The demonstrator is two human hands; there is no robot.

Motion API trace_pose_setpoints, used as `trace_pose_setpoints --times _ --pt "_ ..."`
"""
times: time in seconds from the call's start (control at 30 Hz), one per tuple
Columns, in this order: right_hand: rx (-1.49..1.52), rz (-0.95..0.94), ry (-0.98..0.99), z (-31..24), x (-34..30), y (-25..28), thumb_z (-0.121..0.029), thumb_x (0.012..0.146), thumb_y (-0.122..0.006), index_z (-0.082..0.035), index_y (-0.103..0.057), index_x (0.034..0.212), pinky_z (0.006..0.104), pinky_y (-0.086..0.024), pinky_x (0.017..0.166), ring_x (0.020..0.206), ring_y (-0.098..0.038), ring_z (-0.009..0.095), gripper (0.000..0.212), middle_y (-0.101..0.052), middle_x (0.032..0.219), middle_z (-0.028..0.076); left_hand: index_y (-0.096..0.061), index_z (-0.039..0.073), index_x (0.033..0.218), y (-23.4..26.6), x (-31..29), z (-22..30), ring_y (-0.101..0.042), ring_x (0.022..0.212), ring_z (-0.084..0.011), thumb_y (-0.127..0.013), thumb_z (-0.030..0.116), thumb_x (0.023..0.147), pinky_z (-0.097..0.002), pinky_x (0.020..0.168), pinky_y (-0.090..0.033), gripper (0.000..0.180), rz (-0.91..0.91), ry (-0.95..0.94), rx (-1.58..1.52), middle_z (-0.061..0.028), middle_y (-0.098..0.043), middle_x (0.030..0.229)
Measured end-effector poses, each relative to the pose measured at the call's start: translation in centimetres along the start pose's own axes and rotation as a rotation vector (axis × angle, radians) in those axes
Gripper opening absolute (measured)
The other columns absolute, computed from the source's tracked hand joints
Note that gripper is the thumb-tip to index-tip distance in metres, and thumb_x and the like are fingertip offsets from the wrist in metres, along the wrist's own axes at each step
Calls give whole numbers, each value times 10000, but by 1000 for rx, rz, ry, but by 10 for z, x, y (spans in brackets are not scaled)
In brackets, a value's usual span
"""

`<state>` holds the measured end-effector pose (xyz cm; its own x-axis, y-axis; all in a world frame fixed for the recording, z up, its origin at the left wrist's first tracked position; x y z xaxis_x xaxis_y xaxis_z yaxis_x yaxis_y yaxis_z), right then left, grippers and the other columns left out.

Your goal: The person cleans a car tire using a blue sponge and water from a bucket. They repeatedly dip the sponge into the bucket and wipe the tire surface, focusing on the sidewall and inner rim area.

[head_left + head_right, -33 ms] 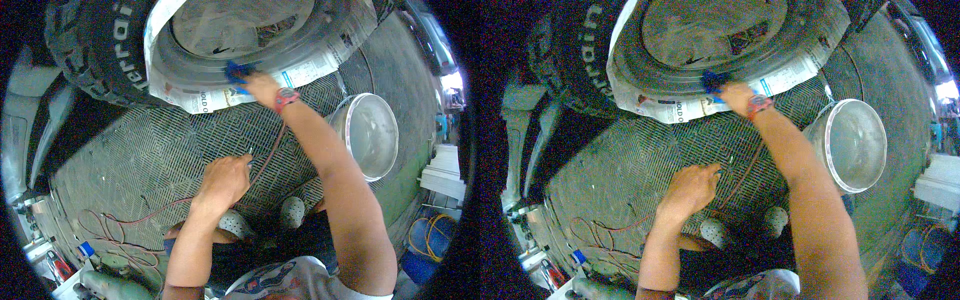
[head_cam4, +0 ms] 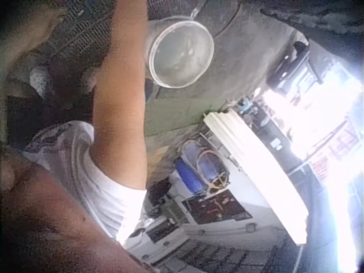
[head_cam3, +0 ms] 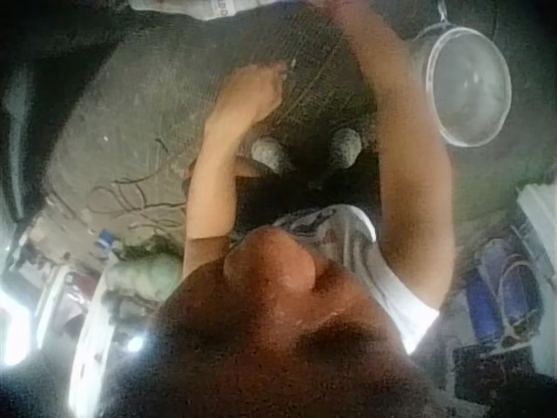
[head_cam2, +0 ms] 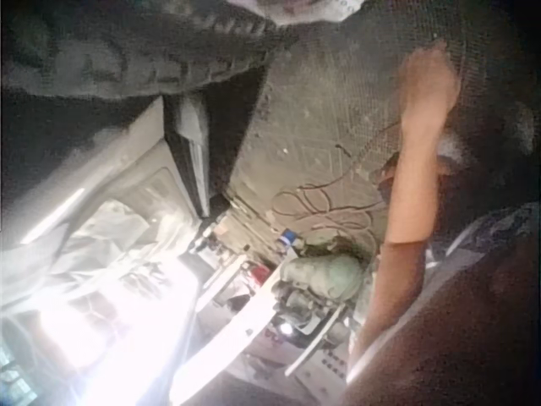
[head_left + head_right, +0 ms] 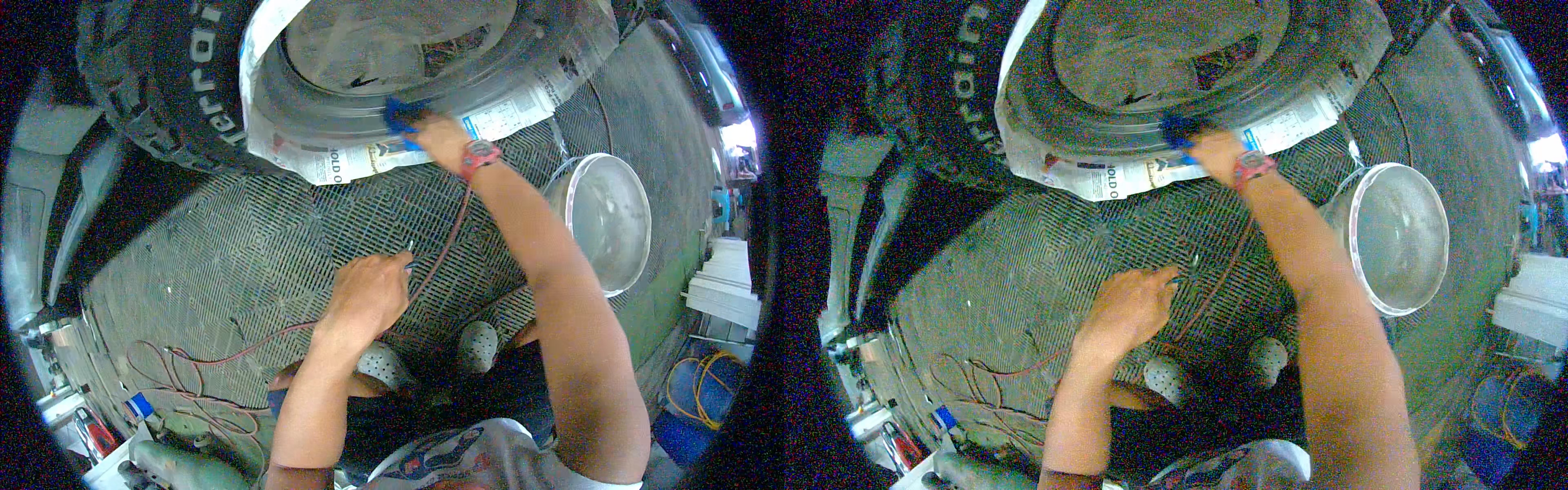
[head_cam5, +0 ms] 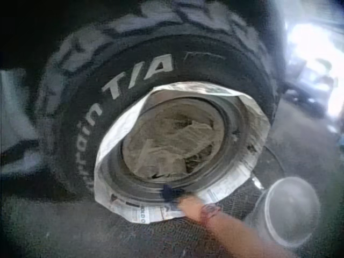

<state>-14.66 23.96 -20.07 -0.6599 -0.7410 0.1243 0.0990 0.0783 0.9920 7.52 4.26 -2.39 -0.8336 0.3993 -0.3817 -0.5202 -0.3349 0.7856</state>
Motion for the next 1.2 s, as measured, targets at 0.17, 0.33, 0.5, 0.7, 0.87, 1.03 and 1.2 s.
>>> trace_pose_setpoints --times 0.17,0.33,0.5,0.7,0.87,1.03,1.2 --pt "41 -231 -619 8 13 69 -267 909 -624 -43 -786 1048 545 -615 833 937 -760 419 308 -767 1001 267 -738 35 1188 5 -8 -13 -754 932 -437 -585 205 1018 -560 854 -586 285 -21 48 -17 -252 -765 933" --pt "103 -219 -766 9 36 51 -285 908 -608 3 -793 1065 530 -605 896 1006 -754 424 377 -762 1101 280 -733 40 1172 5 -7 -15 -752 927 -438 -579 203 1020 -564 854 -583 271 3 6 -28 -250 -764 933" --pt "229 1 -642 -29 87 32 -244 938 -600 -9 -738 1270 512 -575 1012 1163 -712 421 430 -707 1310 272 -737 49 1218 8 -11 -13 -753 919 -438 -570 188 1011 -568 853 -582 301 -11 -12 -28 -252 -767 935" --pt "545 153 -404 -98 168 93 -209 991 -560 -28 -688 1369 509 -503 1111 1270 -654 437 438 -687 1379 254 -738 68 1250 11 -17 -20 -760 950 -430 -556 165 1000 -565 877 -586 324 -40 24 -19 -255 -771 972" --pt "1020 226 -555 -96 180 162 -125 948 -627 5 -712 1300 451 -586 899 1072 -705 256 385 -755 1272 156 -740 79 1245 8 -12 -19 -759 962 -427 -556 176 1008 -561 889 -586 316 -55 22 -17 -248 -774 993" --pt "2279 868 -269 -34 207 171 -278 913 -716 -69 -737 1257 493 -590 877 991 -721 451 403 -754 1148 249 -735 129 1226 -6 -8 -24 -738 849 -447 -580 242 1012 -597 783 -587 288 80 -61 -8 -226 -760 904" --pt "2360 1058 -391 10 130 235 -218 1079 -519 -40 -710 1254 445 -574 1022 1101 -701 308 314 -741 1236 154 -723 72 1229 -5 -3 -19 -750 942 -420 -575 235 1022 -556 849 -583 302 28 -47 11 -229 -771 980"
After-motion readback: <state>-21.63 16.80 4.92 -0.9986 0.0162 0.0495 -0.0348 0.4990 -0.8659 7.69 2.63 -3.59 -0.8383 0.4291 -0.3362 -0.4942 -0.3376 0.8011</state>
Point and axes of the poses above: each hand's wrist, its own x-axis towards the middle knuckle, its own y-axis out of the back of the hand, z = x × y, the point moved 3 cm from there along x, towards the middle knuckle
